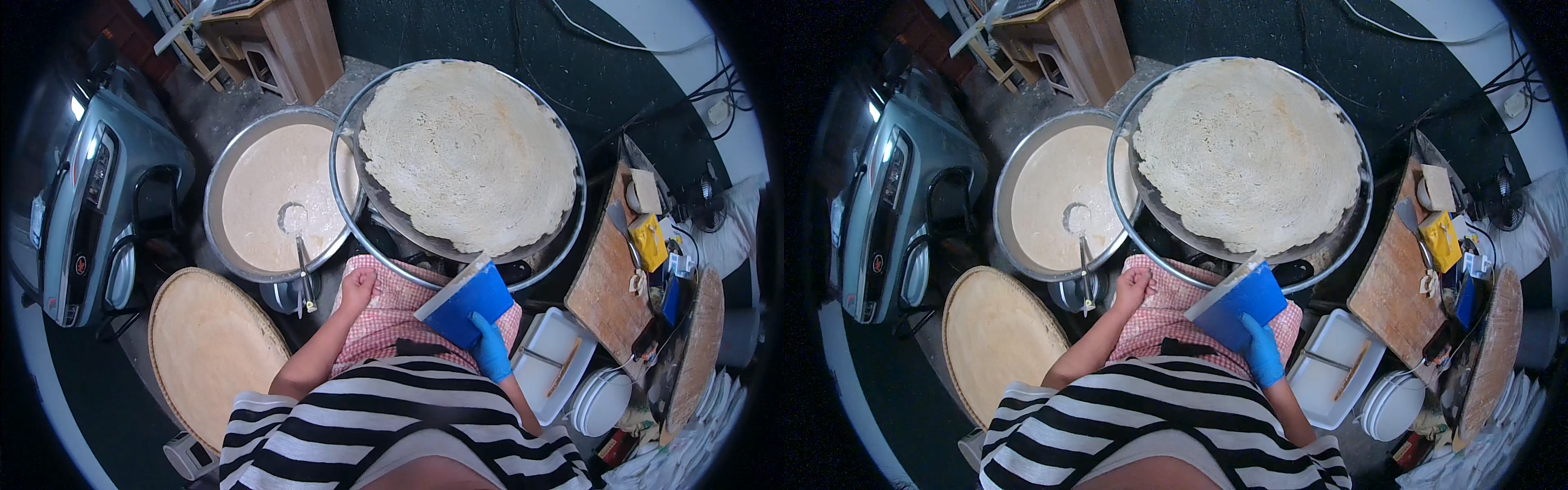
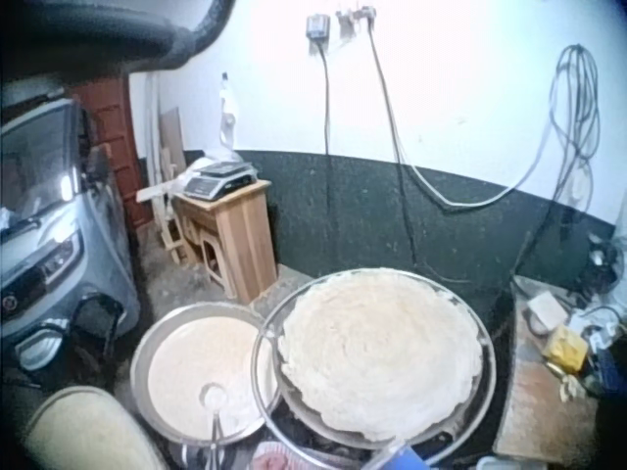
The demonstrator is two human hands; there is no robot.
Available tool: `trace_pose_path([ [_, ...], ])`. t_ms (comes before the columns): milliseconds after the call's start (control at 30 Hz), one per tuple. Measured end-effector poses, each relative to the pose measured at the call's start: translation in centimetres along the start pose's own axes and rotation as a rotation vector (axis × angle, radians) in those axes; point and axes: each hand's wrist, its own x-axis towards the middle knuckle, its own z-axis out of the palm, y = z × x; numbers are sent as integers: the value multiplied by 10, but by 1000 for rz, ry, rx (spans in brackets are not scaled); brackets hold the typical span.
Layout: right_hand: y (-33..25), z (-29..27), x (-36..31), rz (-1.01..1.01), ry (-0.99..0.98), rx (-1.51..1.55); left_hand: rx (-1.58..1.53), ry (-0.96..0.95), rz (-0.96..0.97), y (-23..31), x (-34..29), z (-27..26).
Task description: The person ladles batter onto a hot griddle, spreads it into a thin circle, cooks it, then lifts and transfers the crepe to a tray. The cycle repeats with a second crepe.
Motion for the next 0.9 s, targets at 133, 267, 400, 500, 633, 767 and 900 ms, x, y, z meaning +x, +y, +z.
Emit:
trace_pose_path([
  [133, -5, 15, 9, 30, -18, -80, -49, 36, 22, 10, -4, 4],
  [267, -12, 38, 22, 93, -122, 33, -99, 151, 272, 38, 3, 10],
  [400, -22, 62, 45, 29, -103, -72, 292, 296, 583, 92, 31, 14],
  [500, -28, 74, 59, 60, -113, -24, 745, 306, 754, 139, 56, 18],
  [633, -37, 72, 64, 64, -139, -5, 1028, 221, 917, 178, 79, 40],
  [767, -48, 52, 54, 30, -148, -32, 1176, -58, 933, 187, 98, 63],
  [900, -50, 21, 25, -43, -28, -78, 1257, -224, 1150, 184, 93, 96],
])
